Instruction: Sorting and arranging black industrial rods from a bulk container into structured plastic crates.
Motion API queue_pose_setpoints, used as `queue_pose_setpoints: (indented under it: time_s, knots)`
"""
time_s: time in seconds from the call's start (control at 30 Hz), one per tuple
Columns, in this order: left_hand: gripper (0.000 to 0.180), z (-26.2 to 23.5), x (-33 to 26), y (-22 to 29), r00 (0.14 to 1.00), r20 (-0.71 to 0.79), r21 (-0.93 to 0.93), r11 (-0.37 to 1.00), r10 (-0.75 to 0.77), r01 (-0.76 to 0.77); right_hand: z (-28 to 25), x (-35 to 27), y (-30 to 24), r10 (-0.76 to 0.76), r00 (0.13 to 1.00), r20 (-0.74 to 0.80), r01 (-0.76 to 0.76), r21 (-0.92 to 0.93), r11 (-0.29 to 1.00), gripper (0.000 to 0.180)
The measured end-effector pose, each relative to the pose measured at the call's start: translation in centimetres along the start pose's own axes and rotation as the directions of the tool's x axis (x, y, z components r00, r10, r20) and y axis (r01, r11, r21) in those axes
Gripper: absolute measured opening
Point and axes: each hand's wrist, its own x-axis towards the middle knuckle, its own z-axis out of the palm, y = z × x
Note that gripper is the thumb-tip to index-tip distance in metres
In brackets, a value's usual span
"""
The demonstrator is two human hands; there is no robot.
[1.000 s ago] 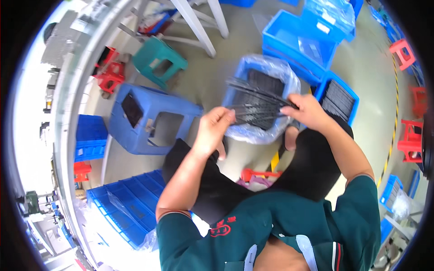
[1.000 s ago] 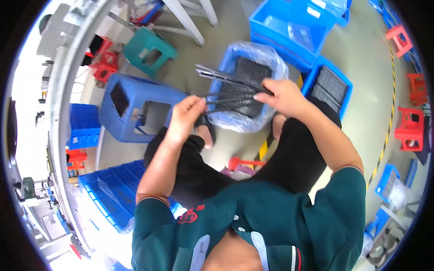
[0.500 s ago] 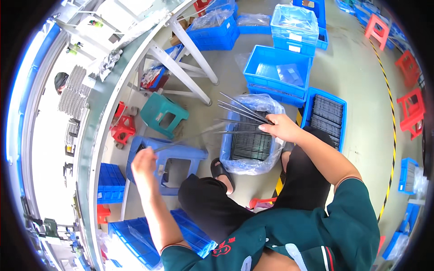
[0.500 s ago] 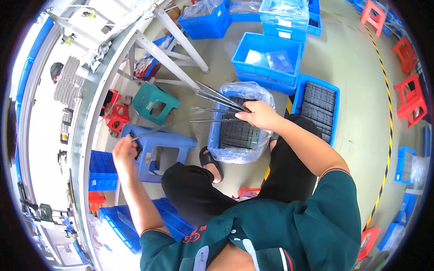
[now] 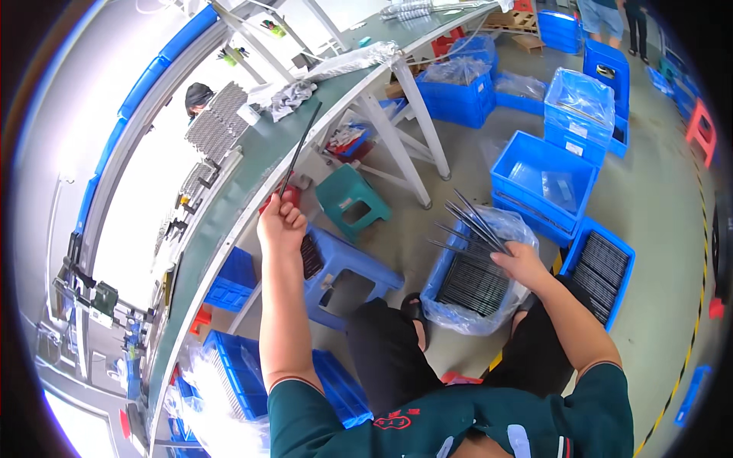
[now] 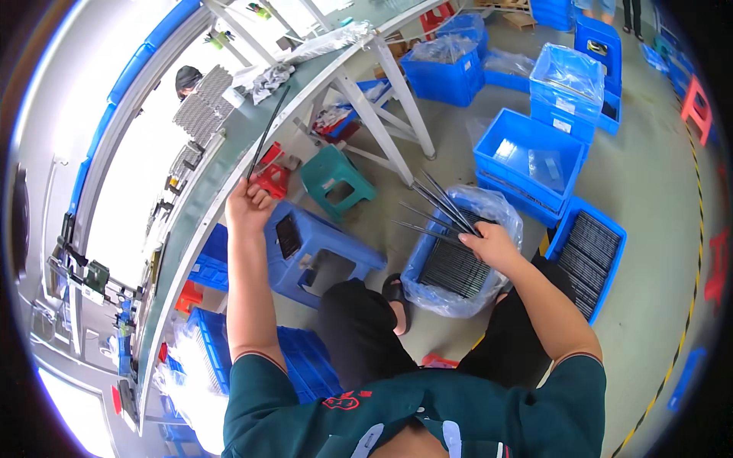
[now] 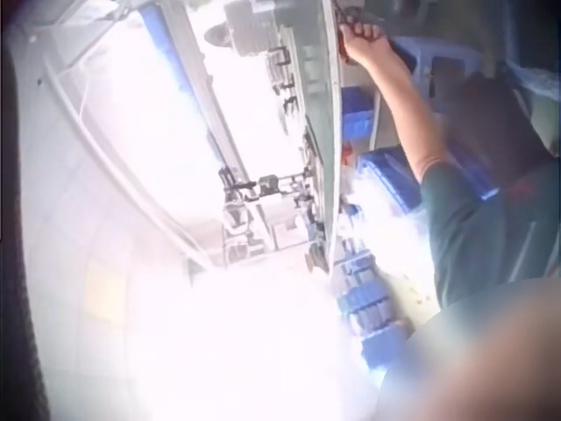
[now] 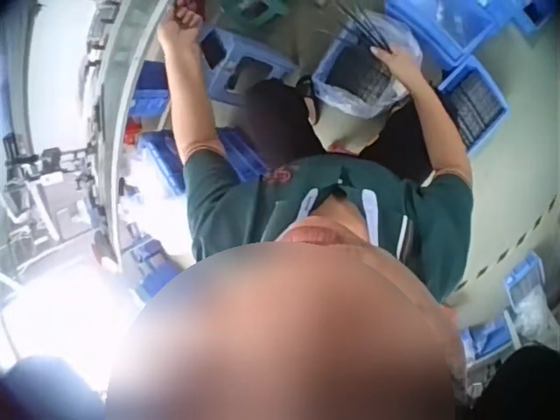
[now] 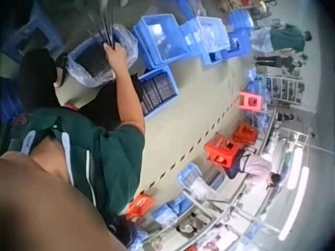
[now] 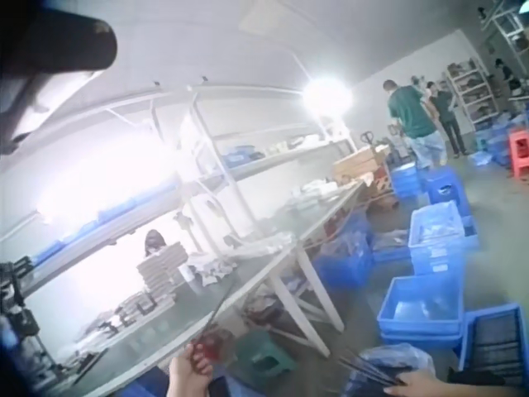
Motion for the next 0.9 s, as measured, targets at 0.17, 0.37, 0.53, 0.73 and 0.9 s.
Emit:
queue_pose_setpoints:
  time_s: [0.17,0.37,0.53,0.73,0.9]
  knots:
    - [0.025,5.0,3.7,-0.4,0.995,-0.08,-0.039,0.997,0.058,-0.061,-0.1,-0.3,-0.4,-0.019,1.0,-0.011,0.017,-0.099,0.995,0.031]
    - [0.025,8.5,9.0,-2.0,0.994,-0.11,-0.032,0.999,-0.008,0.004,0.2,-0.4,-0.7,-0.019,1.0,0.012,0.021,-0.107,0.994,0.03]
    - [0.025,10.8,11.4,-3.3,0.997,-0.052,0.092,0.994,-0.053,0.057,-0.1,0.0,-0.4,-0.009,1.0,-0.006,0.009,-0.078,0.997,0.032]
    - [0.019,11.5,13.4,-2.4,0.993,-0.087,0.128,0.988,-0.075,0.085,-0.2,0.1,-0.4,-0.017,1.0,-0.01,0.016,-0.089,0.996,0.033]
    - [0.033,11.3,13.5,-2.5,0.993,-0.059,0.172,0.979,-0.104,0.113,0.4,0.1,-0.4,0.01,1.0,0.004,-0.009,-0.119,0.993,0.032]
